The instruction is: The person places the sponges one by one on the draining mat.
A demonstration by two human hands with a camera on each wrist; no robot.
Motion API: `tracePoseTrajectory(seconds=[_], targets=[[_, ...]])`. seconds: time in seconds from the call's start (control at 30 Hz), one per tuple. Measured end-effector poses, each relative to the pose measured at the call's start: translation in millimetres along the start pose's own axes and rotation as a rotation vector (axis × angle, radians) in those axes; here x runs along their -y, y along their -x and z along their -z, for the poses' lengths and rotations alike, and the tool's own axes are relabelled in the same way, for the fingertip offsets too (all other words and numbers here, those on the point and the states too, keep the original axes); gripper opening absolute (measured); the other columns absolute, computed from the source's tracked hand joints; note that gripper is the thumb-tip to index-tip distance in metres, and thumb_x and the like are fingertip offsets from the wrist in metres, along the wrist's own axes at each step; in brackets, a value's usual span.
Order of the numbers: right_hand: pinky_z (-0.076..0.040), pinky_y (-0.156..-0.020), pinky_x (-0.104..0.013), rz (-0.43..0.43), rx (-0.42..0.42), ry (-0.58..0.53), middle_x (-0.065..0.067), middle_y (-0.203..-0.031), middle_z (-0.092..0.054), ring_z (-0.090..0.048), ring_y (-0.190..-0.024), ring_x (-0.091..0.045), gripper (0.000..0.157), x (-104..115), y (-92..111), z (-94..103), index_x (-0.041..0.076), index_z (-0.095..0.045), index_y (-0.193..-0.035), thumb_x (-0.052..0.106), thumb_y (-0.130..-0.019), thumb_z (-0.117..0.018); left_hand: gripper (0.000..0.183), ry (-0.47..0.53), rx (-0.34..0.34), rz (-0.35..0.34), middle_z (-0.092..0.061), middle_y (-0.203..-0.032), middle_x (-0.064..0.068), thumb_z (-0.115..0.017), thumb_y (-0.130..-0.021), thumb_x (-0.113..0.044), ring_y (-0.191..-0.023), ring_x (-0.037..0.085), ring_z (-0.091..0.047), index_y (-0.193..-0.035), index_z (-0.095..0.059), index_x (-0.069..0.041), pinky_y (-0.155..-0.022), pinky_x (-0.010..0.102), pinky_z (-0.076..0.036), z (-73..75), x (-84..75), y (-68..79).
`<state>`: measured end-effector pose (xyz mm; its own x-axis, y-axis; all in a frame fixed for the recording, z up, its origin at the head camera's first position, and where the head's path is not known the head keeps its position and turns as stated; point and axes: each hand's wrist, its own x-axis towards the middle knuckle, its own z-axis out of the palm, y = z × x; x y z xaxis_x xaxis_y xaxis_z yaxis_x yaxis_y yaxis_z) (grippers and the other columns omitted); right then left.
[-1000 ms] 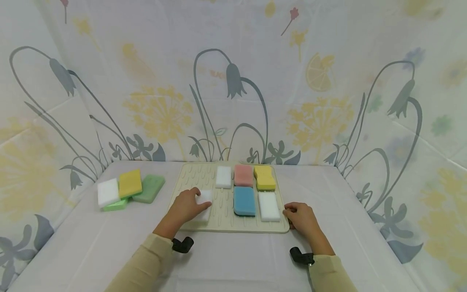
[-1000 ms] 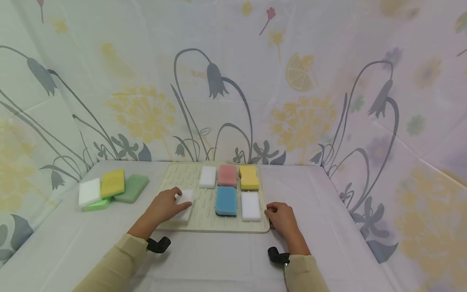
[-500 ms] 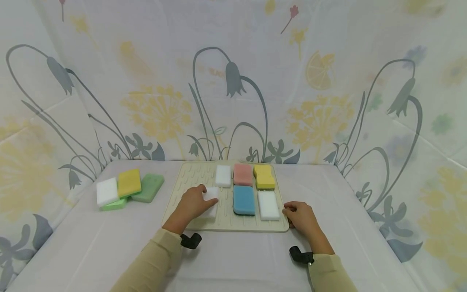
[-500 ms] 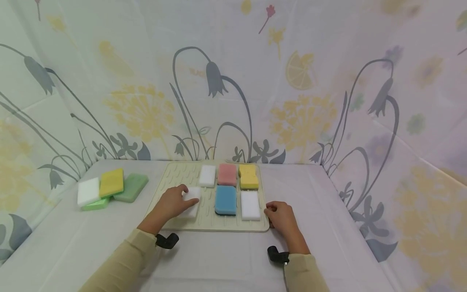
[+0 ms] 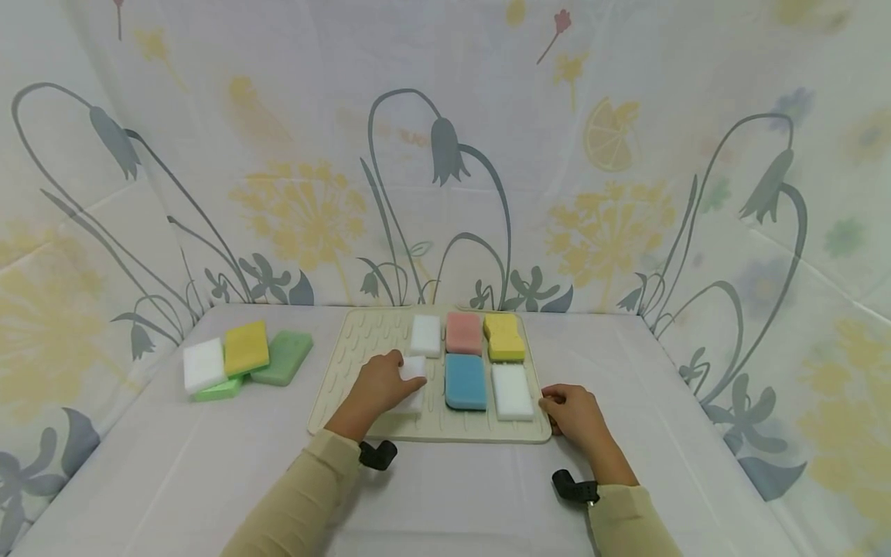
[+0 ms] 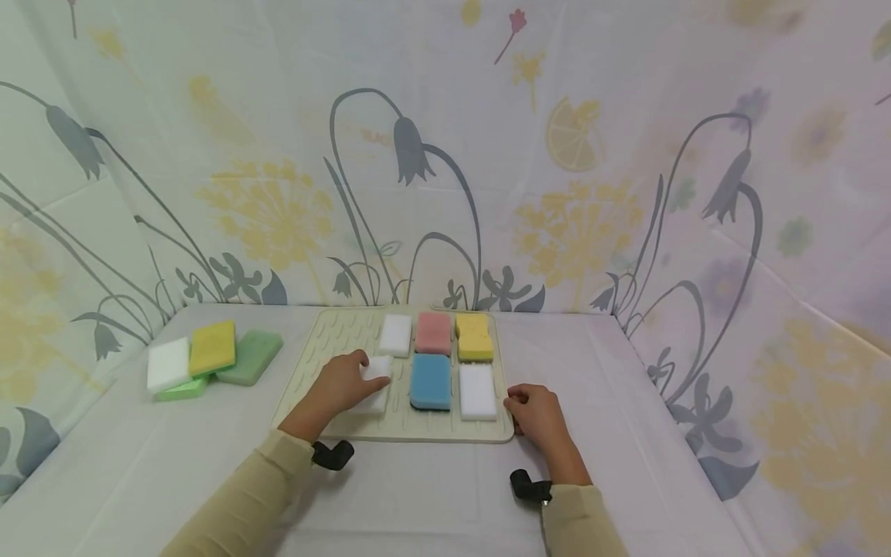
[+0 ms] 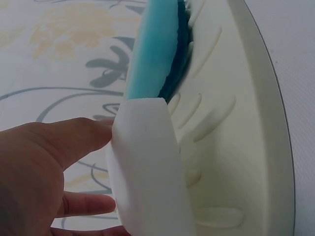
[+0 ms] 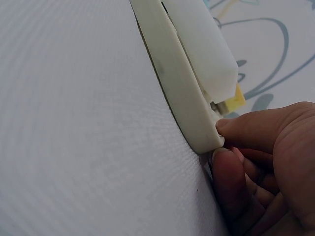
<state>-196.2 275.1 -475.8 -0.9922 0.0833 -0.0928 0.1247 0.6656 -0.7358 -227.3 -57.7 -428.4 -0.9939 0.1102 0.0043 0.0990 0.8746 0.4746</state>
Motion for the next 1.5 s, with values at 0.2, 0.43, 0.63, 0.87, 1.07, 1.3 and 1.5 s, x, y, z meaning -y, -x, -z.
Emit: tracePoseTrajectory(seconds=[0.2, 0.43, 0.63, 0.87, 1.07, 1.3, 1.5], targets=[[-0.054, -0.055, -0.028, -0.007, -0.001, 0.001, -0.008, -0.095, -0.07, -0.061, -0.066, -0.012, 0.033, 0, -1, 0.4, 0.001, -0.066, -0.119, 0.019, -0.092, -0.063, 0.054, -0.011, 0.007, 0.001, -0.066, -0.093, 0.016, -0.07, -0.085, -0.046, -0.081, 0.029, -0.064, -0.11, -0.059, 0.0, -0.071, 0.041, -0.053, -4.3, -4.5, -4.3], [-0.054, -0.055, -0.028, -0.008, 0.002, -0.006, -0.009, -0.096, -0.07, -0.061, -0.065, -0.013, 0.033, -1, -3, -0.5, 0.001, -0.066, -0.119, 0.019, -0.092, -0.063, 0.055, -0.025, 0.018, 0.002, -0.065, -0.096, 0.019, -0.07, -0.085, -0.046, -0.086, 0.031, -0.065, -0.112, -0.058, 0.001, -0.073, 0.043, -0.054, -8.6, -11.4, -6.6], [-0.054, -0.055, -0.028, -0.009, -0.003, -0.003, -0.009, -0.096, -0.07, -0.061, -0.066, -0.013, 0.033, -1, -4, -1.4, 0.002, -0.066, -0.119, 0.02, -0.092, -0.063, 0.057, -0.027, 0.023, 0.017, -0.063, -0.1, 0.02, -0.07, -0.085, -0.045, -0.088, 0.031, -0.063, -0.115, -0.058, 0.001, -0.075, 0.044, -0.054, -11.0, -17.7, -7.8], [-0.054, -0.054, -0.028, -0.01, 0.0, -0.011, -0.009, -0.095, -0.069, -0.06, -0.063, -0.013, 0.032, 1, -3, -2.0, 0.001, -0.066, -0.118, 0.019, -0.092, -0.063, 0.058, -0.037, 0.025, 0.031, -0.063, -0.102, 0.02, -0.071, -0.084, -0.045, -0.087, 0.031, -0.064, -0.117, -0.058, 0.002, -0.073, 0.043, -0.054, -17.2, -21.2, -10.3], [-0.054, -0.054, -0.028, -0.01, -0.002, -0.01, -0.009, -0.095, -0.069, -0.06, -0.063, -0.013, 0.032, 1, -2, -2.3, 0.001, -0.066, -0.118, 0.019, -0.092, -0.063, 0.061, -0.073, 0.031, 0.042, -0.063, -0.102, 0.021, -0.07, -0.085, -0.046, -0.086, 0.031, -0.065, -0.118, -0.058, 0.003, -0.071, 0.042, -0.054, -22.0, -23.4, -12.7], [-0.054, -0.054, -0.028, -0.012, -0.006, -0.008, -0.009, -0.095, -0.069, -0.06, -0.064, -0.013, 0.032, 0, -1, -2.1, 0.001, -0.066, -0.118, 0.019, -0.092, -0.063, 0.059, -0.106, 0.011, 0.021, -0.061, -0.101, 0.021, -0.071, -0.084, -0.045, -0.087, 0.032, -0.064, -0.114, -0.059, 0.004, -0.072, 0.043, -0.055, -24.0, -26.8, -12.2], [-0.054, -0.055, -0.028, -0.017, -0.006, -0.011, -0.009, -0.096, -0.069, -0.061, -0.066, -0.013, 0.033, -1, -1, -0.9, 0.001, -0.066, -0.119, 0.019, -0.092, -0.062, 0.059, -0.112, -0.001, 0.03, -0.061, -0.103, 0.021, -0.071, -0.084, -0.045, -0.089, 0.032, -0.064, -0.114, -0.059, 0.004, -0.073, 0.043, -0.055, -25.4, -30.7, -11.6]])
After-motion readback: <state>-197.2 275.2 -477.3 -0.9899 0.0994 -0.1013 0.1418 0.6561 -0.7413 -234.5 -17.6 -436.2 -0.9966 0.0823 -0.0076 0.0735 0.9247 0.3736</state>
